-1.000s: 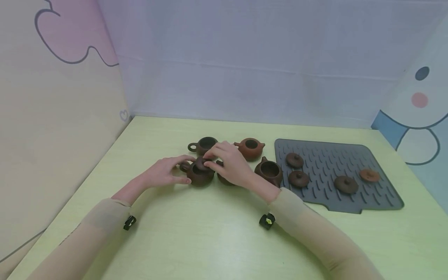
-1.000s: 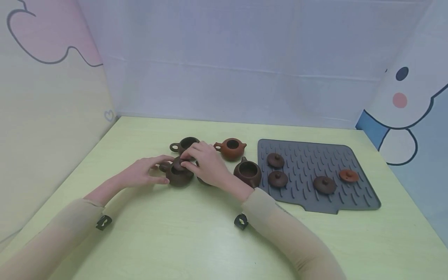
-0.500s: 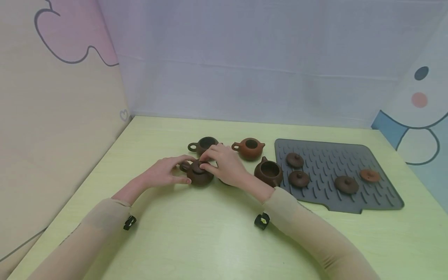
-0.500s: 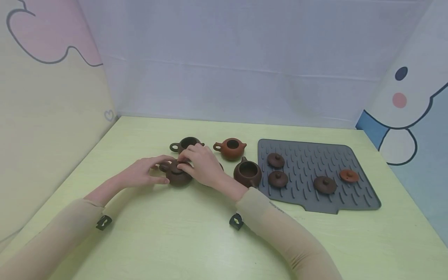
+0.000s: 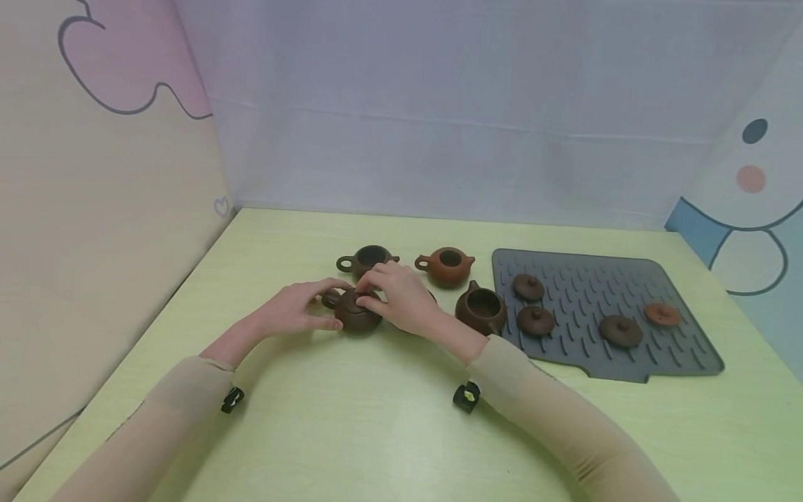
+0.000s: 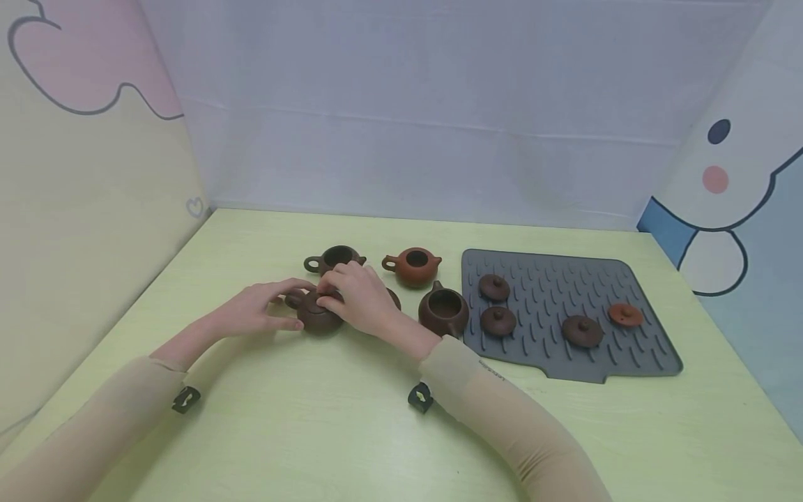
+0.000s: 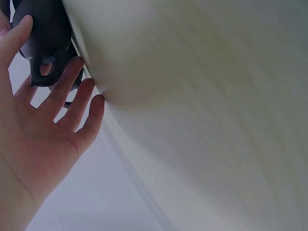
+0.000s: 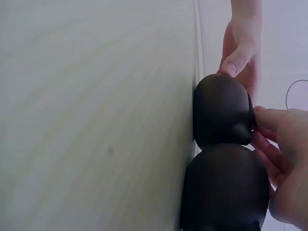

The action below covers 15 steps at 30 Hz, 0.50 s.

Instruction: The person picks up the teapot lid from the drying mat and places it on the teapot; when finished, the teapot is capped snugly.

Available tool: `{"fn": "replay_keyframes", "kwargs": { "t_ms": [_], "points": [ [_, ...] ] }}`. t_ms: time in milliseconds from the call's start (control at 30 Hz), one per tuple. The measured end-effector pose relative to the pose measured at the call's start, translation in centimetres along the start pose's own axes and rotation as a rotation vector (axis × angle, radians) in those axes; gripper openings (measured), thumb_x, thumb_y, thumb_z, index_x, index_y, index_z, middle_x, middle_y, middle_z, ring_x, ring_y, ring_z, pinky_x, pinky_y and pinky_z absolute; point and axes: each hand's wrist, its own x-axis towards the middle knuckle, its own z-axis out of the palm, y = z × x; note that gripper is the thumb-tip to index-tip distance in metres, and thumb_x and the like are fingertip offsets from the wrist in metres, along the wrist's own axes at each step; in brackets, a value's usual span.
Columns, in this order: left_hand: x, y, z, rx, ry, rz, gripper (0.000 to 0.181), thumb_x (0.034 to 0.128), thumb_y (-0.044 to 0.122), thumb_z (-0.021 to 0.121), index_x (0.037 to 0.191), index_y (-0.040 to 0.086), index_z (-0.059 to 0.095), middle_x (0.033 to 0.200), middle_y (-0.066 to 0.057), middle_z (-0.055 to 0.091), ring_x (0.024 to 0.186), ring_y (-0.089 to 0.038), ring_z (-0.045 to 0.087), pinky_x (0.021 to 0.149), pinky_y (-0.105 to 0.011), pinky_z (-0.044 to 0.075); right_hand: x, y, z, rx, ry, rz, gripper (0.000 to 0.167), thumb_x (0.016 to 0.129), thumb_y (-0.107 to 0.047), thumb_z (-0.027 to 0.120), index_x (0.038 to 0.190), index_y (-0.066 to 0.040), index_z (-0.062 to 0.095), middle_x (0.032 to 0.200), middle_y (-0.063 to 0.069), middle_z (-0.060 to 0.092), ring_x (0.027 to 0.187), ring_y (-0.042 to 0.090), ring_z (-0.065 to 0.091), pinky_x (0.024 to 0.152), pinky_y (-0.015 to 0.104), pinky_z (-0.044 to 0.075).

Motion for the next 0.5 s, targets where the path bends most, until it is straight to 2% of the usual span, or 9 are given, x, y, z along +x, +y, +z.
{"fn": "replay_keyframes", "kwargs": {
  "t_ms": [500],
  "points": [
    [0.08, 0.00, -0.15, -0.004, -0.011, 0.004, 0.063, 0.0825, 0.044, 0.077, 0.138, 0.037, 0.049, 0.120, 0.004, 0.070, 0.119, -0.023, 0.063, 0.100, -0.055, 0.045, 0.00, 0.01, -0.04, 0.006, 0.008, 0.005, 0.017, 0.090, -0.030, 0.073, 0.103, -0.019, 0.072, 0.096, -0.005, 0.069, 0.090, 0.013, 0.058, 0.078, 0.030, 0.047]
  ]
}}
